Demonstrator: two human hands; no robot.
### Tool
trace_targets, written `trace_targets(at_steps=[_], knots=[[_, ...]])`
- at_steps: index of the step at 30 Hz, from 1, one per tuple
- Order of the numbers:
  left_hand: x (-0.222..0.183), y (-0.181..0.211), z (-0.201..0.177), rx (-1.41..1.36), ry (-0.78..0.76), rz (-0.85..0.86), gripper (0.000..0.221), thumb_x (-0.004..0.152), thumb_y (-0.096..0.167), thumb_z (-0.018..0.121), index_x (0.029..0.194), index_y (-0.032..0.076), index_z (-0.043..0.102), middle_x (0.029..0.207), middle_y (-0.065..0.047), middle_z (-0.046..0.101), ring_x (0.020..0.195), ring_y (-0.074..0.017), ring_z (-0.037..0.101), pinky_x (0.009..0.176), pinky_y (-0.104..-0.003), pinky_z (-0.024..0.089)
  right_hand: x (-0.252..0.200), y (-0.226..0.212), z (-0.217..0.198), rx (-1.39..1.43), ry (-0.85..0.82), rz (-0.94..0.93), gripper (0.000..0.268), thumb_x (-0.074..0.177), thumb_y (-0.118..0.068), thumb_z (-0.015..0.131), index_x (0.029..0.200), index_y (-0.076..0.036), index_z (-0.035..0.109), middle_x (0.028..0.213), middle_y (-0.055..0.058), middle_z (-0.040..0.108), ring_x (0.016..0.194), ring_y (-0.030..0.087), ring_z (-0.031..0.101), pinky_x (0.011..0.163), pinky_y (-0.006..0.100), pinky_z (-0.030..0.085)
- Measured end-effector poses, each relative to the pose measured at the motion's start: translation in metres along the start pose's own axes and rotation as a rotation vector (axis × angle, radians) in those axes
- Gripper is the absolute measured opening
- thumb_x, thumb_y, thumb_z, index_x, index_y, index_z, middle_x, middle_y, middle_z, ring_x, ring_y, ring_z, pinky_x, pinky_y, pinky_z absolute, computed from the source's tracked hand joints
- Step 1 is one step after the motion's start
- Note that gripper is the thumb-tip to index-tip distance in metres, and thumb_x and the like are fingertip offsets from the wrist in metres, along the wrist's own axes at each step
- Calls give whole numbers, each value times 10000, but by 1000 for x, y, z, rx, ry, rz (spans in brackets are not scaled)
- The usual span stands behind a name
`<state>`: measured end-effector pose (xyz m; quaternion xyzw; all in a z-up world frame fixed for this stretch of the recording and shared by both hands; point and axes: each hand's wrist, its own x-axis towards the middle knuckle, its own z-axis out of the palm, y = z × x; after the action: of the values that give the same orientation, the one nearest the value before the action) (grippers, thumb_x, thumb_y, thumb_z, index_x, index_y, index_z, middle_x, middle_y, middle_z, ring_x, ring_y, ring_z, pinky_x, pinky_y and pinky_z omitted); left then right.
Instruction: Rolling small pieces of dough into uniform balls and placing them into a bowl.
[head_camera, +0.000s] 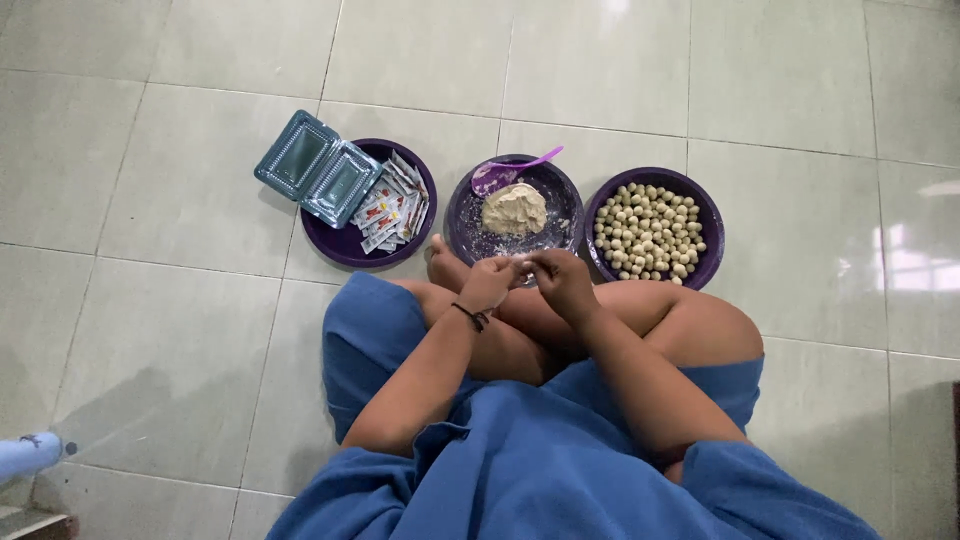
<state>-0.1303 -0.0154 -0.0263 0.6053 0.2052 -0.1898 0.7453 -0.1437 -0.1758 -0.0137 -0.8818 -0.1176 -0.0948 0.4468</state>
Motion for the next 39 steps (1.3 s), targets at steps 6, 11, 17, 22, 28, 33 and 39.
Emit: trace_targets(at_steps=[6, 11, 17, 22, 28, 33, 39], knots=[[43, -29, -11, 223, -84, 64, 240, 921, 195, 725, 1078, 17, 761, 800, -162, 744, 703, -173, 713, 645, -307, 614, 6, 0, -9, 349, -49, 166, 144, 982, -89, 680, 1061, -81, 801, 817, 153, 738, 678, 211, 699, 653, 352, 581], [59, -26, -16, 352, -145, 139, 255, 955, 250, 704, 942, 2, 762, 765, -155, 744, 716, -209, 739, 597, -355, 621, 15, 8, -8, 240, -40, 161, 110, 881, -62, 783, 987, -31, 793, 809, 144, 707, 748, 347, 703, 707, 388, 563], [69, -17, -13, 657, -103, 248, 588, 1035, 486, 500, 690, 30, 639, 658, -183, 637, 666, -293, 621, 691, -454, 500, 41, 18, -6, 139, -129, 270, 58, 859, -82, 782, 883, -37, 756, 778, 173, 686, 765, 365, 669, 741, 444, 528], [102, -14, -16, 539, -172, 124, 424, 1017, 333, 538, 727, 67, 694, 630, -84, 635, 615, -200, 563, 672, -351, 519, 60, 37, 23, 88, -168, 270, 117, 881, -120, 745, 981, -61, 756, 828, 154, 666, 796, 338, 672, 694, 414, 553], [109, -29, -24, 550, -86, 114, 354, 995, 315, 571, 801, 72, 740, 661, -92, 687, 644, -191, 632, 628, -361, 541, 41, 49, 37, 136, -111, 227, 249, 882, -149, 767, 1125, -97, 761, 918, 143, 690, 853, 323, 697, 690, 382, 572], [82, -9, -17, 422, -129, 123, 332, 1002, 300, 575, 883, 81, 793, 717, -106, 727, 667, -198, 682, 599, -335, 559, 36, 46, 32, 88, -70, 204, 297, 901, -64, 701, 1188, -107, 766, 995, 182, 679, 873, 356, 685, 693, 354, 590], [115, -39, -17, 285, -141, 60, 300, 982, 180, 632, 1137, -65, 709, 976, -250, 737, 893, -257, 724, 691, -376, 618, 40, 62, 38, 136, 51, 213, 261, 834, -116, 793, 1092, -147, 814, 1036, 194, 689, 918, 390, 701, 693, 362, 601]])
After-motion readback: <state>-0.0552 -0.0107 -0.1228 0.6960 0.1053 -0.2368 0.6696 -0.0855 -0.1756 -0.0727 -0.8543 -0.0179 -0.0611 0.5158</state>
